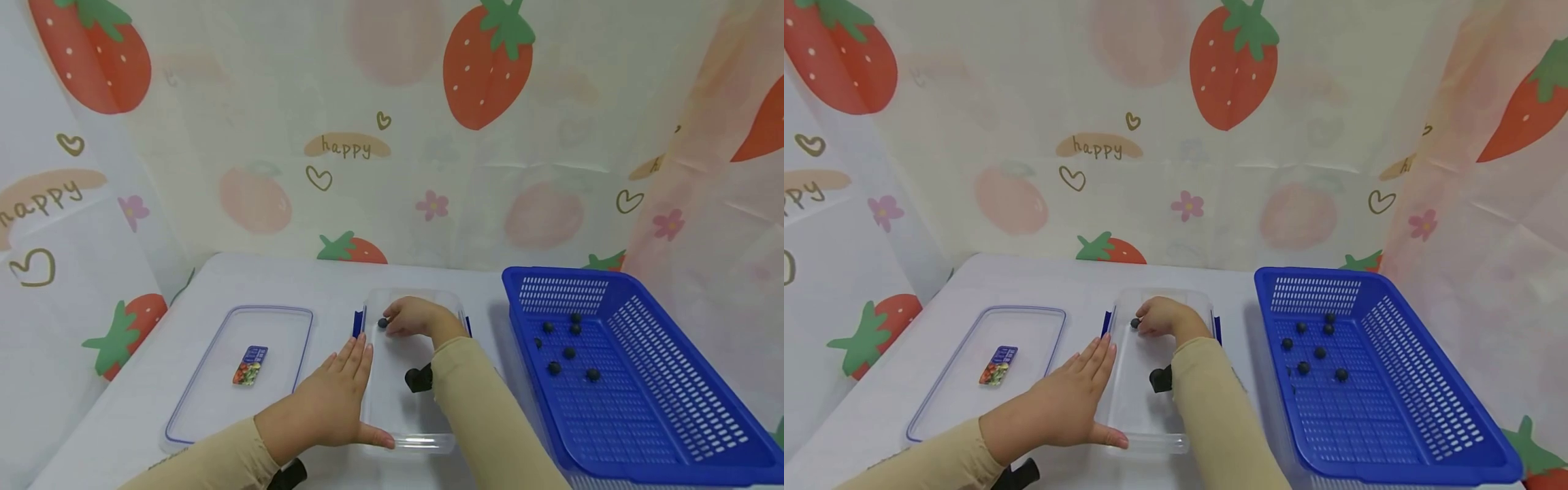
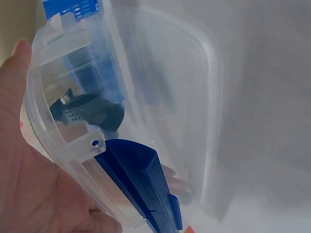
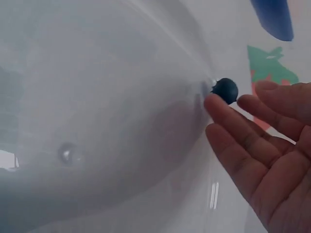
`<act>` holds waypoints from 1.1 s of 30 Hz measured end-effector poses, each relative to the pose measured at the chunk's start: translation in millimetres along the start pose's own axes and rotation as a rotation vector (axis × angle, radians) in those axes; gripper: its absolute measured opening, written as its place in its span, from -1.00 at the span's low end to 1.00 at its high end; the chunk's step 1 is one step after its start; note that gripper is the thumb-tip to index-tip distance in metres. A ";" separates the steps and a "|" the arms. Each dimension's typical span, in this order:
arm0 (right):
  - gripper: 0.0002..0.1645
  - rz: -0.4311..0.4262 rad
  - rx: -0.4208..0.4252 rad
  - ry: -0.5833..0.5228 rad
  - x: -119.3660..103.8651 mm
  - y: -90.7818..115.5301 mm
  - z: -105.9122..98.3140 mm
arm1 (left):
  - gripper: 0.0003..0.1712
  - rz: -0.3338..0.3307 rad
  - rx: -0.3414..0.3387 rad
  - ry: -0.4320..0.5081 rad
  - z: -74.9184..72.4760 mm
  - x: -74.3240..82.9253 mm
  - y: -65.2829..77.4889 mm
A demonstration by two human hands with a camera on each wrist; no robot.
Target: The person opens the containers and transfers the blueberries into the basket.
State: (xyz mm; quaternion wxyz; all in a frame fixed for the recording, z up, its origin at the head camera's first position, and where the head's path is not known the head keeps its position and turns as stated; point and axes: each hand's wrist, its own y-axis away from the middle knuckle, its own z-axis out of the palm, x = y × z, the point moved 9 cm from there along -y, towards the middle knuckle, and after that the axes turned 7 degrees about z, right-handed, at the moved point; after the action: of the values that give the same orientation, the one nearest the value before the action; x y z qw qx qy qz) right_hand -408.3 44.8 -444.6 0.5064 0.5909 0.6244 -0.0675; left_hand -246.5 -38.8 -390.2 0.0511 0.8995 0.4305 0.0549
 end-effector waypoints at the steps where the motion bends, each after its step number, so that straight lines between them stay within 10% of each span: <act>1: -0.53 -0.005 0.003 0.018 -0.9 -0.3 1.1 | 0.48 -0.001 -0.002 0.002 0.2 -0.3 0.0; 9: -0.55 -0.076 0.033 0.221 -9.6 -5.1 12.2 | 0.49 0.002 0.002 -0.001 -0.1 0.2 0.8; 33: -0.91 -0.107 -0.091 -0.028 -18.8 1.6 15.2 | 0.47 0.007 -0.007 0.036 -2.4 1.0 1.3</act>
State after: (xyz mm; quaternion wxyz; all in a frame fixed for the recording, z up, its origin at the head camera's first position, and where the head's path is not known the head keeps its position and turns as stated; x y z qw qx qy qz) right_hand -402.6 22.3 -437.7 0.5370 0.5321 0.6503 -0.0744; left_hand -245.3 -38.7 -387.6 0.0465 0.8997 0.4278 0.0729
